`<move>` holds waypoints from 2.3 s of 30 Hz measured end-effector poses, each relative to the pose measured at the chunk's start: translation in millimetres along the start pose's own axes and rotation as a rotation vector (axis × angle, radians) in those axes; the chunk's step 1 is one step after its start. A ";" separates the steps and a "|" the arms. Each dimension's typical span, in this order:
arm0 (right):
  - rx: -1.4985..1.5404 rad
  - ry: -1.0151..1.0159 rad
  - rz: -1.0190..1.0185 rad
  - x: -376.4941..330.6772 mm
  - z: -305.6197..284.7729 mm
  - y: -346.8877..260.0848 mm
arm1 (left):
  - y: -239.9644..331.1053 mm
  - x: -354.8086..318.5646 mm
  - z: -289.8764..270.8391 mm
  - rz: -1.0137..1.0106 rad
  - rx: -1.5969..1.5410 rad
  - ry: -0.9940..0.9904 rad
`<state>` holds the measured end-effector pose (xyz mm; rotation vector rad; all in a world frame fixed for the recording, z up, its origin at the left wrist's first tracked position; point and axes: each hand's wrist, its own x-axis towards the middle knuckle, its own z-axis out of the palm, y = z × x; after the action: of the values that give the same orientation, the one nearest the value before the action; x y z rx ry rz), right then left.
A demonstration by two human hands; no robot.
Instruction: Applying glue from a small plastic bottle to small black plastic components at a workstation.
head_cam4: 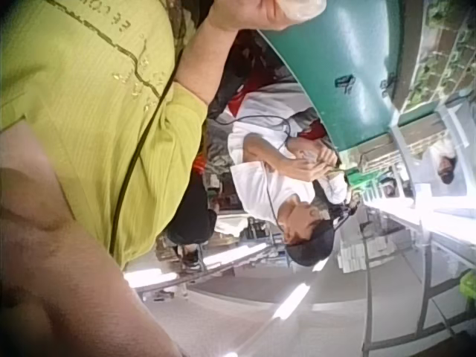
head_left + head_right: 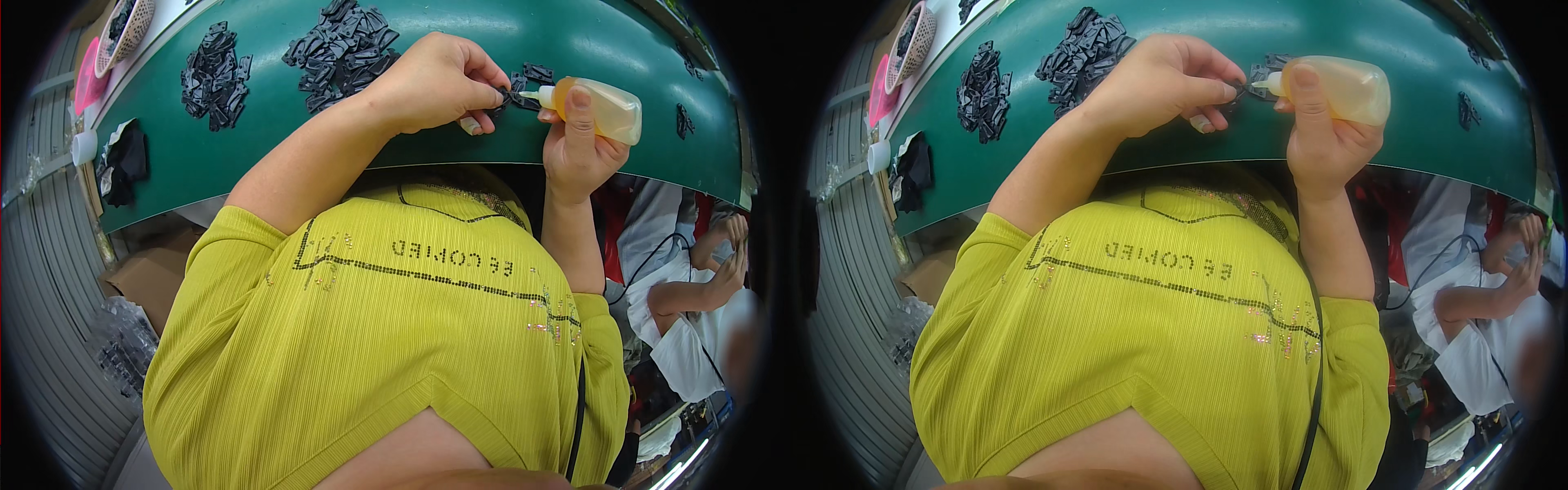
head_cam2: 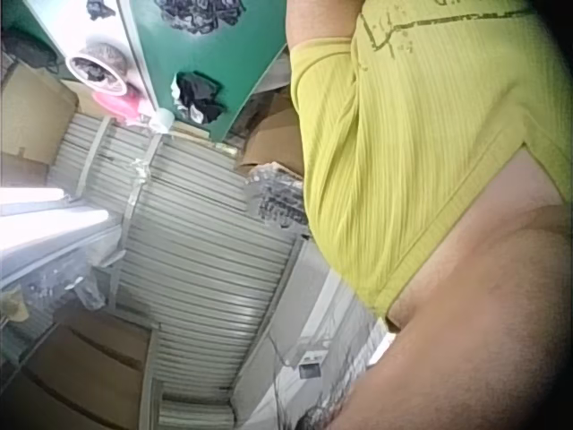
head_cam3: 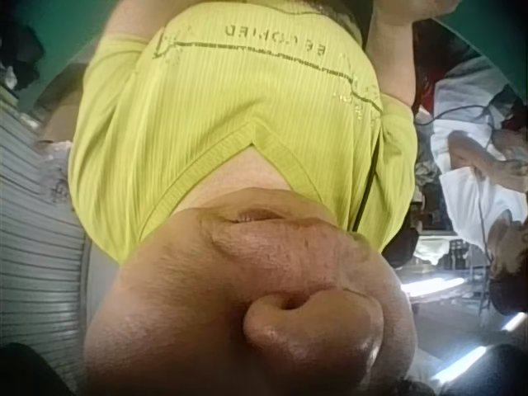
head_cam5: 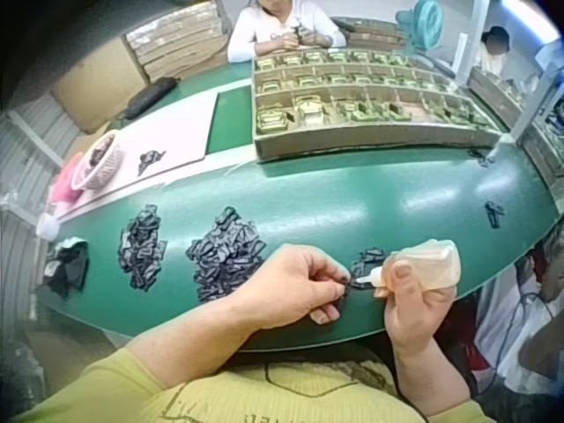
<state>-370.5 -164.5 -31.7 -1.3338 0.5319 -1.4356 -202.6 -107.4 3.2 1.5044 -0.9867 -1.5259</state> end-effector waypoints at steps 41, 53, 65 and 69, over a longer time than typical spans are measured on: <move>0.474 0.200 0.281 9.2 -26.6 -1.9 | -5.4 28.0 14.0 0.438 0.180 0.186; 0.398 0.145 0.259 8.6 -20.6 -1.6 | -4.4 -40.0 -52.4 0.236 1.108 0.614; 0.402 0.135 0.261 7.5 -18.7 -1.4 | 14.6 -29.5 -32.8 0.190 0.261 0.335; 0.402 0.135 0.259 7.6 -17.8 -3.2 | 7.9 -9.7 -17.0 0.129 0.093 0.145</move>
<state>-386.4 -175.8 -30.6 -0.8230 0.4551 -1.3362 -185.5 -102.1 14.3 1.5607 -1.0601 -1.2780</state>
